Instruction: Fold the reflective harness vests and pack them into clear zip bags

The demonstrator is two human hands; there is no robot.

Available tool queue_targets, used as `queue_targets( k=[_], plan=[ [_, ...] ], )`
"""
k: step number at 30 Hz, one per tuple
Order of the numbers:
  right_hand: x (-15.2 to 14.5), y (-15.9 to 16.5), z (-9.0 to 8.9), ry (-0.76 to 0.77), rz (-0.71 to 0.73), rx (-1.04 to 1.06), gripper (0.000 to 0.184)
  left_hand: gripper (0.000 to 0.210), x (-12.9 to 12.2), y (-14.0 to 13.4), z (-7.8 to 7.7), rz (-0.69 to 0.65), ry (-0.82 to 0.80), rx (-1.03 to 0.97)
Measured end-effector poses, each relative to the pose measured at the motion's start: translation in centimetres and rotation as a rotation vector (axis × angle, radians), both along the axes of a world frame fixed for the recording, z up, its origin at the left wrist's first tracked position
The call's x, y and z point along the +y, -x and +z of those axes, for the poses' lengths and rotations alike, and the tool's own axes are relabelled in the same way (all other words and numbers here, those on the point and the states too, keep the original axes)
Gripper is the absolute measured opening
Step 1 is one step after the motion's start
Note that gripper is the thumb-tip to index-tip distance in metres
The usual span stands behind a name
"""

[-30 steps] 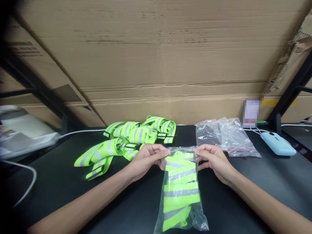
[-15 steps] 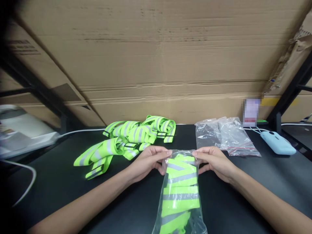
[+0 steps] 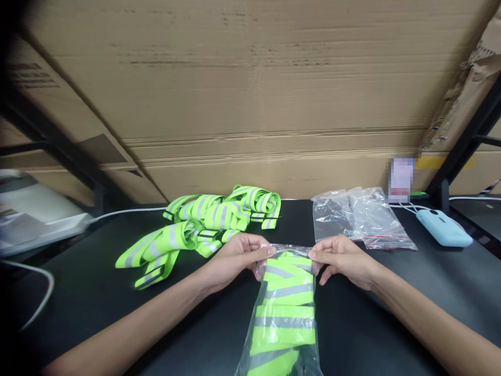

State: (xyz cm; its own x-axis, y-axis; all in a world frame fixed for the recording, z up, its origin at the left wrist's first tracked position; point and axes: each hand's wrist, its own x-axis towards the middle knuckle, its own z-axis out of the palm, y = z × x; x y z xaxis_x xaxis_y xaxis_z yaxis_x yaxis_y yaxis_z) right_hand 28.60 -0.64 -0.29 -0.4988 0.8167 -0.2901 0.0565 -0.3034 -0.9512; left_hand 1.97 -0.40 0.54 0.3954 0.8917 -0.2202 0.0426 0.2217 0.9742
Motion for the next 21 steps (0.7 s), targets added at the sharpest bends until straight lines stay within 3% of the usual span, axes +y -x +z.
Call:
queue_targets(
  k=[6, 10, 21],
  plan=[
    [-0.28, 0.55, 0.62, -0.005, -0.008, -0.016, 0.034, 0.038, -0.37, -0.37, 0.33, -0.011, -0.084, -0.011],
    [-0.59, 0.75, 0.77, -0.027, 0.044, -0.020, 0.037, 0.038, -0.63, -0.66, 0.56, -0.023, -0.080, -0.041],
    [-0.91, 1.07, 0.83, -0.164, -0.007, -0.044, 0.033, 0.039, -0.50, -0.47, 0.29, -0.029, -0.057, -0.043]
  ],
)
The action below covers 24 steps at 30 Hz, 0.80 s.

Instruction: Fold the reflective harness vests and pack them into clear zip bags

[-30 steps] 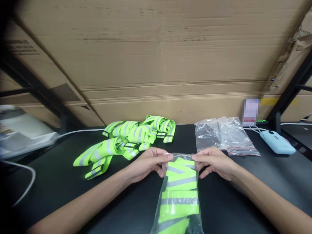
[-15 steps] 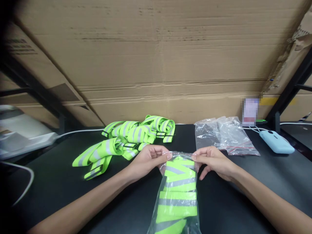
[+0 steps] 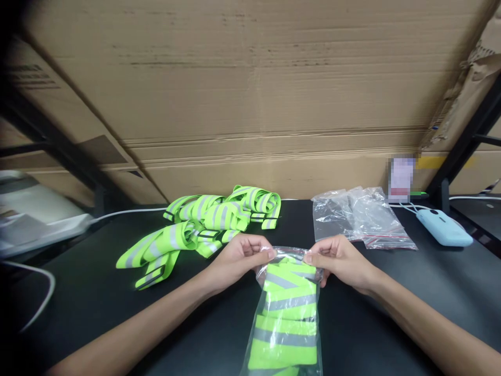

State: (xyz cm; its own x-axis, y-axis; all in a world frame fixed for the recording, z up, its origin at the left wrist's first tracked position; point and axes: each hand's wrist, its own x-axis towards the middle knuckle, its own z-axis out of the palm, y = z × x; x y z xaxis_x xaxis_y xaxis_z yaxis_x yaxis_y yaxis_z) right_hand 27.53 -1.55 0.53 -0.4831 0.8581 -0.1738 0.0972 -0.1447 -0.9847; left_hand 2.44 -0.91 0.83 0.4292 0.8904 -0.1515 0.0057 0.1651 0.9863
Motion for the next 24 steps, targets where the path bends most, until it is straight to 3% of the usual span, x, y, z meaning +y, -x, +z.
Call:
queue_targets(
  k=[11, 24],
  plan=[
    [-0.4, 0.9, -0.6, 0.042, 0.009, -0.053, 0.036, 0.041, -0.7, -1.0, -0.6, -0.016, 0.102, 0.042],
    [-0.4, 1.0, -1.0, -0.012, 0.036, -0.043, 0.030, 0.042, -0.8, -1.2, -0.8, -0.025, 0.040, 0.019]
  ],
)
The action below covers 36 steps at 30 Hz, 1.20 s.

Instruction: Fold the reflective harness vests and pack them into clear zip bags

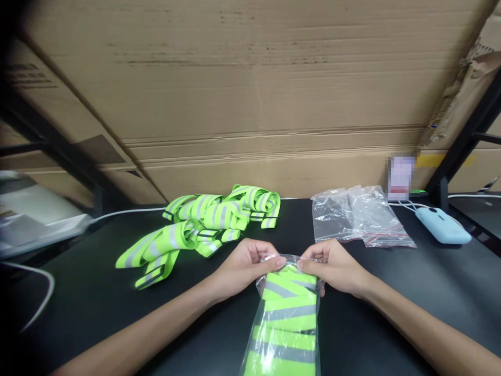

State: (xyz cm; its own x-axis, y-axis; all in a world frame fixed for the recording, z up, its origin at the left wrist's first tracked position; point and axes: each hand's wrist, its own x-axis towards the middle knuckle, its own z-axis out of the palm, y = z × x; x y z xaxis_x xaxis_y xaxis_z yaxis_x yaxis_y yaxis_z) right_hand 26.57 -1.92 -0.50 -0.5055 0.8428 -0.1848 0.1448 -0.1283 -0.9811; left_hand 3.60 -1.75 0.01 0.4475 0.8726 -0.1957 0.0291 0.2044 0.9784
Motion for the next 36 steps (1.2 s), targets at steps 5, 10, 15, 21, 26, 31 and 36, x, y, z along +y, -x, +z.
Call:
queue_targets(
  k=[5, 10, 15, 21, 26, 31, 36],
  plan=[
    [-0.04, 0.24, -0.15, -0.031, 0.005, 0.013, 0.029, 0.042, 0.02, 0.13, -0.07, -0.009, -0.041, -0.013],
    [-0.33, 0.34, -0.06, 0.012, -0.004, 0.006, 0.031, 0.042, -0.15, -0.10, -0.13, -0.018, -0.042, -0.011],
    [-0.44, 0.38, -0.16, 0.013, -0.022, 0.006, 0.034, 0.040, -0.26, -0.35, -0.50, -0.028, -0.060, 0.045],
    [-0.39, 0.54, -0.36, -0.007, -0.001, -0.001, 0.032, 0.043, -0.29, -0.35, -0.29, -0.028, -0.122, 0.090],
    [-0.27, 0.51, -0.53, -0.038, 0.019, 0.013, 0.029, 0.043, -0.47, -0.46, -0.10, -0.023, -0.143, 0.062],
    [-0.29, 0.52, -0.66, -0.098, 0.026, 0.014, 0.027, 0.042, -0.57, -0.69, -0.14, -0.024, -0.138, 0.037],
    [-0.28, 0.52, -0.49, -0.122, 0.019, 0.042, 0.030, 0.043, -0.53, -0.80, 0.01, 0.009, -0.082, 0.015]
  ],
)
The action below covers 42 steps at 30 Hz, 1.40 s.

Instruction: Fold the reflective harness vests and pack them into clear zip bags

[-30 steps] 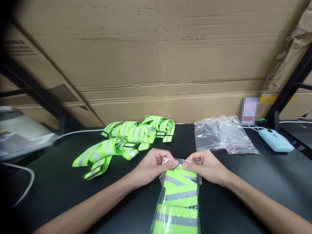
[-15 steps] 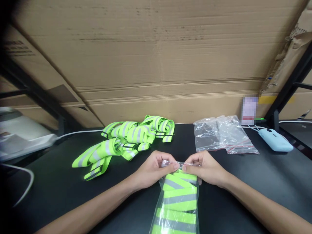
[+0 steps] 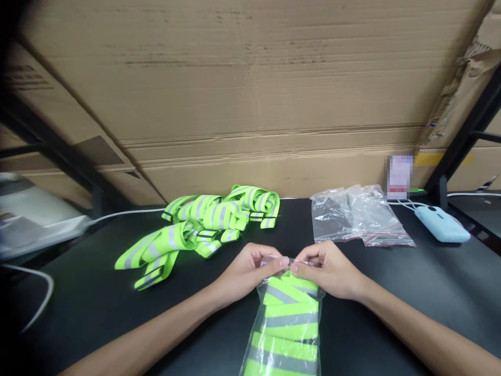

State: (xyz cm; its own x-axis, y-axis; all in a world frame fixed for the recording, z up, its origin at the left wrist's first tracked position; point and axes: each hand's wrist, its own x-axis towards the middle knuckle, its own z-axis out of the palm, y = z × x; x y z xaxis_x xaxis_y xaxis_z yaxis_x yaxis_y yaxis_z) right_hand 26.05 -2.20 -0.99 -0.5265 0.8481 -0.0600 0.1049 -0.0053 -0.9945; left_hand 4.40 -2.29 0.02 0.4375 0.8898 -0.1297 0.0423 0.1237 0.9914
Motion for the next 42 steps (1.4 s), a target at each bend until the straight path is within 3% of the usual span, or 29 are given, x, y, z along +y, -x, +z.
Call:
queue_targets(
  k=[5, 11, 20, 26, 31, 37, 42],
  plan=[
    [0.2, -0.2, 0.1, 0.009, -0.041, -0.033, 0.032, 0.044, 0.3, 0.2, 0.0, 0.027, 0.122, -0.022],
    [0.1, 0.0, 0.0, -0.029, -0.041, -0.023, 0.030, 0.039, 0.2, 0.1, 0.0, 0.041, 0.068, -0.042],
    [0.3, 0.0, -0.1, 0.001, -0.058, 0.010, 0.029, 0.045, 0.0, 0.0, 0.2, -0.031, 0.156, -0.040],
    [0.4, -0.2, 0.0, -0.019, -0.071, -0.019, 0.040, 0.045, 0.6, 0.7, -0.4, 0.026, 0.075, -0.027],
    [0.8, -1.0, -0.1, 0.056, -0.066, -0.081, 0.047, 0.042, 1.0, 1.5, -0.7, 0.082, 0.026, -0.035],
    [1.1, -1.4, -0.2, 0.116, -0.050, -0.027, 0.044, 0.041, 0.9, 1.5, -0.5, 0.120, 0.048, -0.085],
    [0.8, -1.3, 0.3, 0.045, -0.070, -0.003, 0.045, 0.048, 1.0, 1.5, -0.5, 0.066, 0.122, -0.083]
  ],
)
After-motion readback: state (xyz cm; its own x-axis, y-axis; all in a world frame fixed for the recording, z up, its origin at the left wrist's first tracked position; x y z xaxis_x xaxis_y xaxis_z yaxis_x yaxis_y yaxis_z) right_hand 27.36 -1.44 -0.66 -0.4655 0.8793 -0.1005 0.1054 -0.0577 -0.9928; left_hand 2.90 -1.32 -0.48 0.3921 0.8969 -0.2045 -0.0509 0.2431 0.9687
